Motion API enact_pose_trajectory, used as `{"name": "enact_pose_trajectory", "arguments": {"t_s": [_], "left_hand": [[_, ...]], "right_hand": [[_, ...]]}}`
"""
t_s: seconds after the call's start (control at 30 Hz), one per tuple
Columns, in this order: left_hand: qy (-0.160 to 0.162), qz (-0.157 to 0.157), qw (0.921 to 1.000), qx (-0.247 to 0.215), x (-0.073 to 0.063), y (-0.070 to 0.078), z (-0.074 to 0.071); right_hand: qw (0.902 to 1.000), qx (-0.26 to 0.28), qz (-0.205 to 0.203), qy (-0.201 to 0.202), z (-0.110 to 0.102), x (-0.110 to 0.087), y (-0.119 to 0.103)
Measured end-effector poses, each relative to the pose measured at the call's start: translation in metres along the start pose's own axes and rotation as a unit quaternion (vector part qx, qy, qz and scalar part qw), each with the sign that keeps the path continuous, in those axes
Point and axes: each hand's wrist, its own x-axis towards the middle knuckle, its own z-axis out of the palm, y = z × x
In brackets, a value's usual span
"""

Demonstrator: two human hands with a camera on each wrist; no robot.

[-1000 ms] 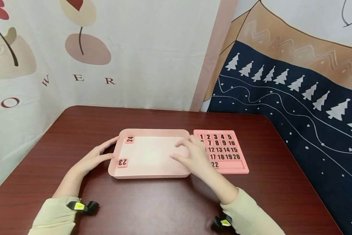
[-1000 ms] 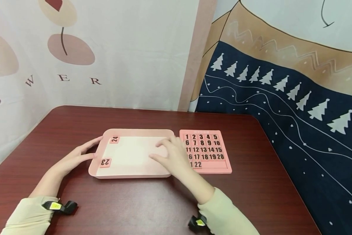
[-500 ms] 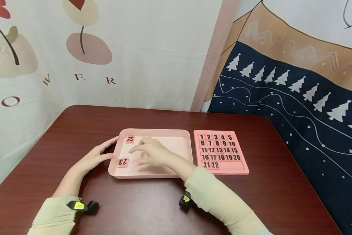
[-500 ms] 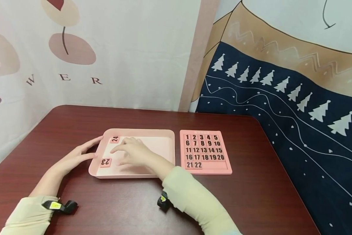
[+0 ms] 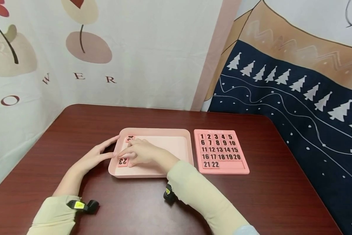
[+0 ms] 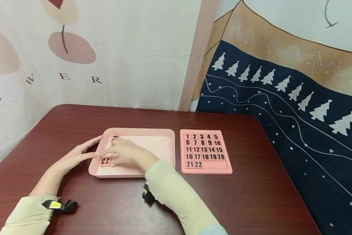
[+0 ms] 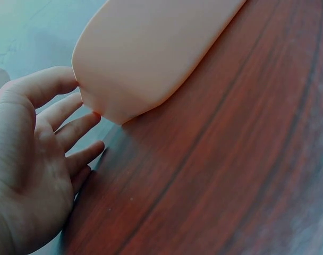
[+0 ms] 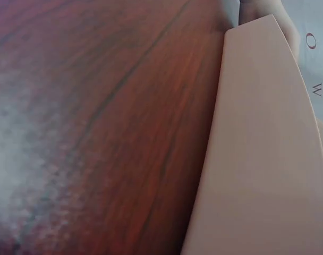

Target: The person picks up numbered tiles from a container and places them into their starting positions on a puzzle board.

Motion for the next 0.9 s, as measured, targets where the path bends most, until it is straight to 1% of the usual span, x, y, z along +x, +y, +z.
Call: {"name": "enact_pose_trajectory", "arguments": {"t_s": [0.1, 0.23, 0.5, 0.7, 0.8, 0.9], "left_hand": [[-0.001, -0.009, 1.0000, -0.001, 0.000, 0.000, -0.001], [-0.003, -0.013, 0.9999, -0.003, 0.001, 0.000, -0.001], [-0.003, 0.000, 0.9999, -0.013, 0.002, -0.002, 0.001], [-0.002, 0.001, 0.9999, -0.015, 0.003, -0.002, 0.002], [-0.002, 0.002, 0.9999, -0.014, 0.003, -0.002, 0.002], [-0.001, -0.001, 0.9998, -0.018, 0.002, -0.001, 0.001]], "right_hand": [[1.0000, -0.003, -0.007, -0.003, 0.001, 0.002, 0.002], [1.0000, -0.004, -0.002, -0.009, 0.002, 0.003, 0.004], [1.0000, -0.005, 0.001, -0.008, 0.002, 0.001, 0.003], [0.9998, -0.015, -0.008, 0.011, 0.002, -0.005, 0.003], [0.9996, 0.002, 0.005, 0.027, 0.001, -0.013, 0.004], [0.9977, 0.025, 0.024, 0.058, -0.003, -0.023, 0.005]]}}
